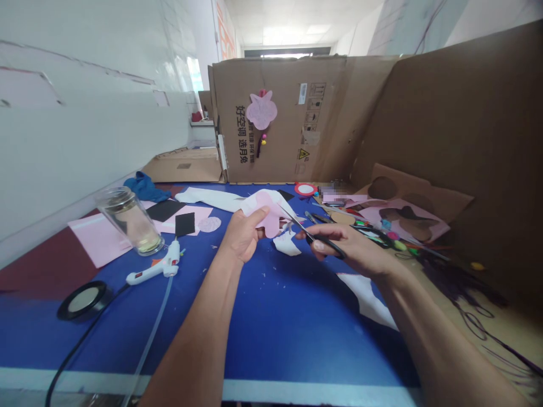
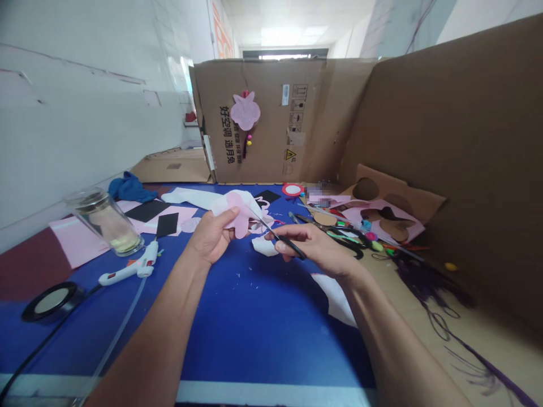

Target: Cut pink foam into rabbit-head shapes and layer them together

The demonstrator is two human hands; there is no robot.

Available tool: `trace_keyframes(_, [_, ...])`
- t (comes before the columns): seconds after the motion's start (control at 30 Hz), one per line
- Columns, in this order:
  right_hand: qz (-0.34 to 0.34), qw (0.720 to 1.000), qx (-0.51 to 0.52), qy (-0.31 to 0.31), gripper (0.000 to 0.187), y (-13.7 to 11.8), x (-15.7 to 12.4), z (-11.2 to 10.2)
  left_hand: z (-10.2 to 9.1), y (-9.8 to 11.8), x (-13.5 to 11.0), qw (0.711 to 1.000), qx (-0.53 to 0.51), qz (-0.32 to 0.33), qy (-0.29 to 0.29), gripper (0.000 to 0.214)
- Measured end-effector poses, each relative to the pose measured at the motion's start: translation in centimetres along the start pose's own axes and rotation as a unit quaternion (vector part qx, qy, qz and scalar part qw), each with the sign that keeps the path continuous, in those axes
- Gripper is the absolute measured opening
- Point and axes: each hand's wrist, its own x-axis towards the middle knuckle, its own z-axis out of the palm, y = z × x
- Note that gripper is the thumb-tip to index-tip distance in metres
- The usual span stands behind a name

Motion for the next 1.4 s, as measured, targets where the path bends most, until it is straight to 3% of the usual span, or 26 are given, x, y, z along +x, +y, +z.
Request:
trace_keyframes(1.03, [-0.001,1.0,-0.004,0.008,0.054,0.6,0.0,0.1,0.0,0.0,-0.1,1.0,-0.006,-0.006,-0.008,0.047])
trace_keyframes(1.4, [0.011,1.0,0.002,0.025,0.053,0.4,0.0,0.2,0.0,0.1,-0.2,1.0,-0.003,-0.005,0.0,0.029])
